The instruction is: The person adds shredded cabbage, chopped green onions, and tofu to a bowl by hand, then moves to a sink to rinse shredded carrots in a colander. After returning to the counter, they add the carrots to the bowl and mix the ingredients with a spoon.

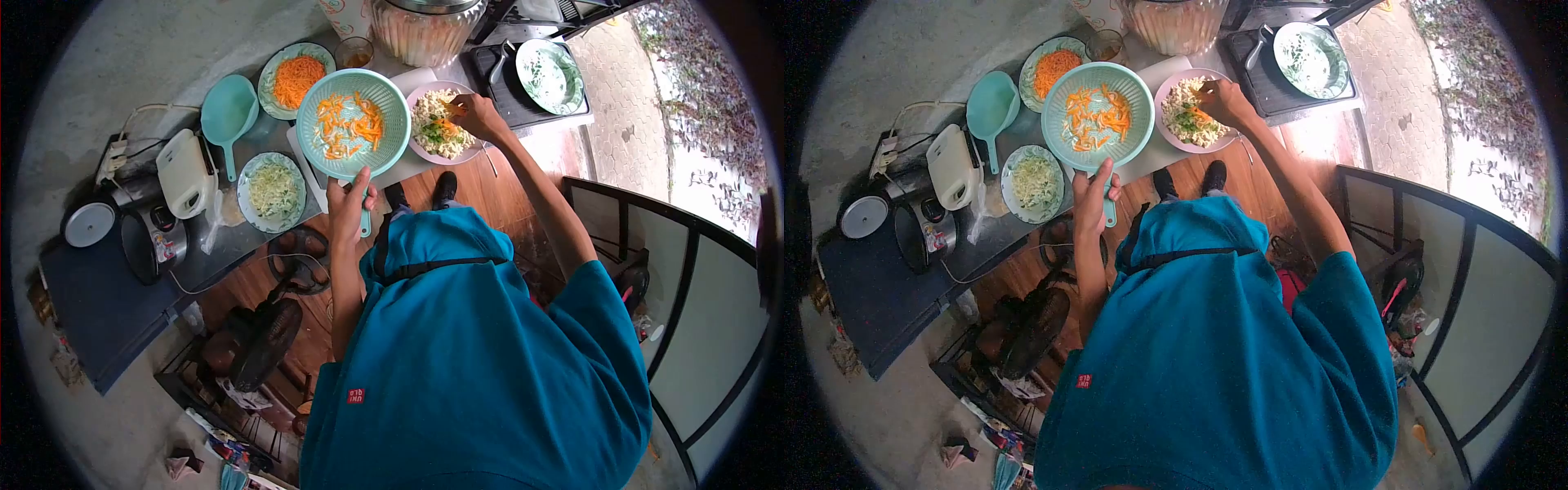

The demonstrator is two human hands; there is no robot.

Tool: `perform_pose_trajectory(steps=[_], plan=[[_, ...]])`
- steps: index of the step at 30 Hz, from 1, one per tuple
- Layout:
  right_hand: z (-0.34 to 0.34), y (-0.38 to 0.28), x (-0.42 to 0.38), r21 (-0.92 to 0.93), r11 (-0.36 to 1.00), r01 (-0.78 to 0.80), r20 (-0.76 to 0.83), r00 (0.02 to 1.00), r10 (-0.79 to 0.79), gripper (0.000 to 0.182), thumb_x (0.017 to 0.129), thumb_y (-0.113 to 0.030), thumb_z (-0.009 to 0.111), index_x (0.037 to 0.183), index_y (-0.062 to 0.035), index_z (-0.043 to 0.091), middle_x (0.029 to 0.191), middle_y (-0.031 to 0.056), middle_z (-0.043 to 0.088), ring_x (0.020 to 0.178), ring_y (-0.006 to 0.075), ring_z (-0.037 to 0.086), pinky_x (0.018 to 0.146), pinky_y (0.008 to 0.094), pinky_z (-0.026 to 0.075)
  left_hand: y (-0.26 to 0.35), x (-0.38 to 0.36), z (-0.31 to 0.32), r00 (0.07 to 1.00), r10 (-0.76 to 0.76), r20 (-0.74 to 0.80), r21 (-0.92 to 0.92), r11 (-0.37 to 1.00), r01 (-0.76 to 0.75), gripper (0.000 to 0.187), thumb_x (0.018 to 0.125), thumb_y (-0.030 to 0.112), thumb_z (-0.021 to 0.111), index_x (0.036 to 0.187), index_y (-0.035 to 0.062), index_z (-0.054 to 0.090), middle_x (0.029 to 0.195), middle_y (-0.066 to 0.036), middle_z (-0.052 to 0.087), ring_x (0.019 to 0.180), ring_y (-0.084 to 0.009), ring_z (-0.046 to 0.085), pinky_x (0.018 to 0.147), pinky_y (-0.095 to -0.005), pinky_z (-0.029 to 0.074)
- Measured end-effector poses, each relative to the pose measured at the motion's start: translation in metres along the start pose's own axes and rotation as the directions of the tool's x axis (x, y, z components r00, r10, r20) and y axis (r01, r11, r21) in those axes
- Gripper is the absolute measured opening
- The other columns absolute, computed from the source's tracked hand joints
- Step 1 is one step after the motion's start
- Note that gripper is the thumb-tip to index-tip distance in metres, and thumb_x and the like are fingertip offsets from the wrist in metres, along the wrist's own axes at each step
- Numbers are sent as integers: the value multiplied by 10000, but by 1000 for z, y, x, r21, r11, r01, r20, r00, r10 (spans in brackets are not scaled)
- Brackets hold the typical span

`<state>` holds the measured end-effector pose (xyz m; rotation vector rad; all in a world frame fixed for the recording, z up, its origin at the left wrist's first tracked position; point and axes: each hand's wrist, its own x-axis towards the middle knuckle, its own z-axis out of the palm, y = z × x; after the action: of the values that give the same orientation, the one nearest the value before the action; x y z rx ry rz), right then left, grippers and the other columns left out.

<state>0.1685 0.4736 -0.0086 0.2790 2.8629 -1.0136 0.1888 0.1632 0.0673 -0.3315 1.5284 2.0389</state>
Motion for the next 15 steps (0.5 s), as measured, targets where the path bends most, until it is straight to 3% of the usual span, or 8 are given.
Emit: perform_pose_trajectory(steps=[3,5,8,9,15], plan=[[-1,1,0,41,999,11,11,1000,-11,369,702,-143,705,1032,10,643,888,229,658,828,320,666,741,366,525,1,0,0,1000,7,2,-17,1000,-7,263,897,142,596,1083,3,472,681,-50,509,528,-98,436,466,-228,356],[-8,-6,0,96,995,22,-11,1000,-21,313,720,-182,682,978,-8,658,873,252,646,825,374,646,725,426,518,1,0,0,1000,-14,-2,-21,1000,14,254,899,139,591,1078,4,471,679,-49,509,523,-97,432,465,-227,354],[2,-11,0,47,999,19,29,999,-20,310,731,-219,683,968,-21,663,862,241,647,820,385,640,746,439,510,0,1,-3,1000,-22,-7,-2,1000,22,241,900,144,591,1065,8,479,678,-49,510,519,-95,431,464,-225,353],[13,-6,3,-46,999,12,15,1000,-11,317,751,-270,672,965,-37,666,855,230,648,811,396,636,755,453,503,1,1,-4,1000,-21,-2,0,1000,21,241,900,144,591,1065,8,479,678,-49,510,519,-95,431,464,-225,353],[28,-12,1,-10,1000,-11,49,999,12,308,763,-300,660,952,-58,676,848,226,652,810,396,636,753,458,505,2,0,-6,999,-29,-18,-4,1000,29,215,899,153,595,1037,15,506,678,-50,516,516,-90,434,459,-219,351]])
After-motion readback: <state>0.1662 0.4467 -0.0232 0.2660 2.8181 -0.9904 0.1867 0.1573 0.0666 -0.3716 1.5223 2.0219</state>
